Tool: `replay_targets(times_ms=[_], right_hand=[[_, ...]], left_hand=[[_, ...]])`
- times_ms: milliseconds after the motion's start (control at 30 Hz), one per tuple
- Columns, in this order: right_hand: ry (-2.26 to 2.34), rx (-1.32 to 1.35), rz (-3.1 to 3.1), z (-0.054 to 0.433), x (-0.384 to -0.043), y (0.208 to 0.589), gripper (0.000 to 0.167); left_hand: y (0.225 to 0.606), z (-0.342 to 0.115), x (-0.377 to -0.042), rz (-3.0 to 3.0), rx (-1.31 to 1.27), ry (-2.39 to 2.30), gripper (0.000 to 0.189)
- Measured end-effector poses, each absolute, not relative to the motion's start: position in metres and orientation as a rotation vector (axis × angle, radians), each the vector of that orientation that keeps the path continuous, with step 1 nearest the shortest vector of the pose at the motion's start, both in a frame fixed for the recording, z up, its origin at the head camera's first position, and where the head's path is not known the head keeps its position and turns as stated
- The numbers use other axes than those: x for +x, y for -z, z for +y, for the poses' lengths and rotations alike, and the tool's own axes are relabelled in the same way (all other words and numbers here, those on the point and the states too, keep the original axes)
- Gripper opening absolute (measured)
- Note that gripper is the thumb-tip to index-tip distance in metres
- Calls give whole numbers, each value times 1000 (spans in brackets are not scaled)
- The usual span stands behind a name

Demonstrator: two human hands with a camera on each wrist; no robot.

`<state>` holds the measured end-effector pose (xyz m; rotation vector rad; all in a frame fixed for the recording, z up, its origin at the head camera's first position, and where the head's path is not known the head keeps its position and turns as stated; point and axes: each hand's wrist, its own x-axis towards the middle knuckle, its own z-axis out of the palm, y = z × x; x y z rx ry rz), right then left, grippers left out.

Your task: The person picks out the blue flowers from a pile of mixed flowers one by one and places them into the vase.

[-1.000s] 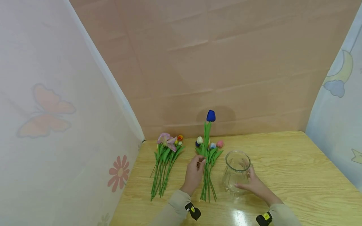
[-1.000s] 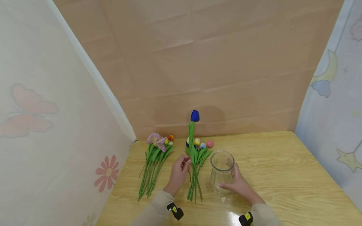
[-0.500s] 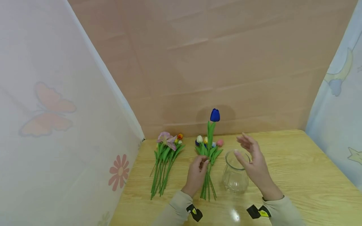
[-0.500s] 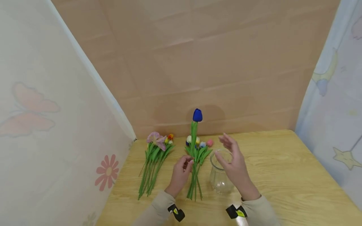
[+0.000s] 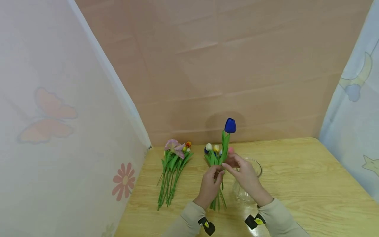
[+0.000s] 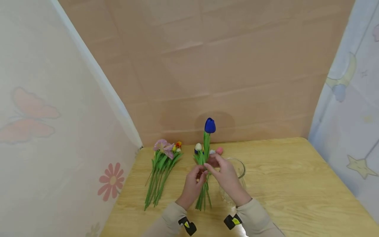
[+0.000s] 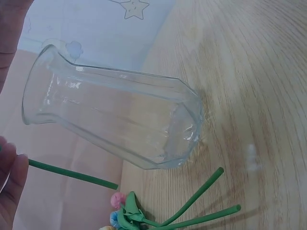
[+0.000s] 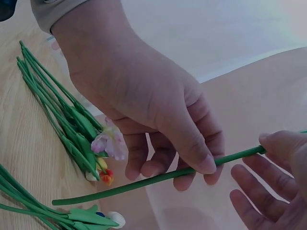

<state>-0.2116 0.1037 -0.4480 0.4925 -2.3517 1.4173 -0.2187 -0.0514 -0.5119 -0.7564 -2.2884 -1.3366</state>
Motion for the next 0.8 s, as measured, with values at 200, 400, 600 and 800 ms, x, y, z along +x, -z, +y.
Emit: replay_targets(times_ms=[200,400,600,800], right_hand=[[-1392,503,-2287,104,-212,450,16],[-1382,488,-2198,114,-211,446,16],[-1343,493,-2092,129,-209,436,20],[-1292,492,-2001,148,-206,422,28]], left_hand=[[511,-53,-220,-2323,-805,1280,13],[523,-72,-232,-2467,-872,1211,25],[546,-102,-248,-2804,-668,1181,24],[571,-128,-254,-3075,-422,1039,9]])
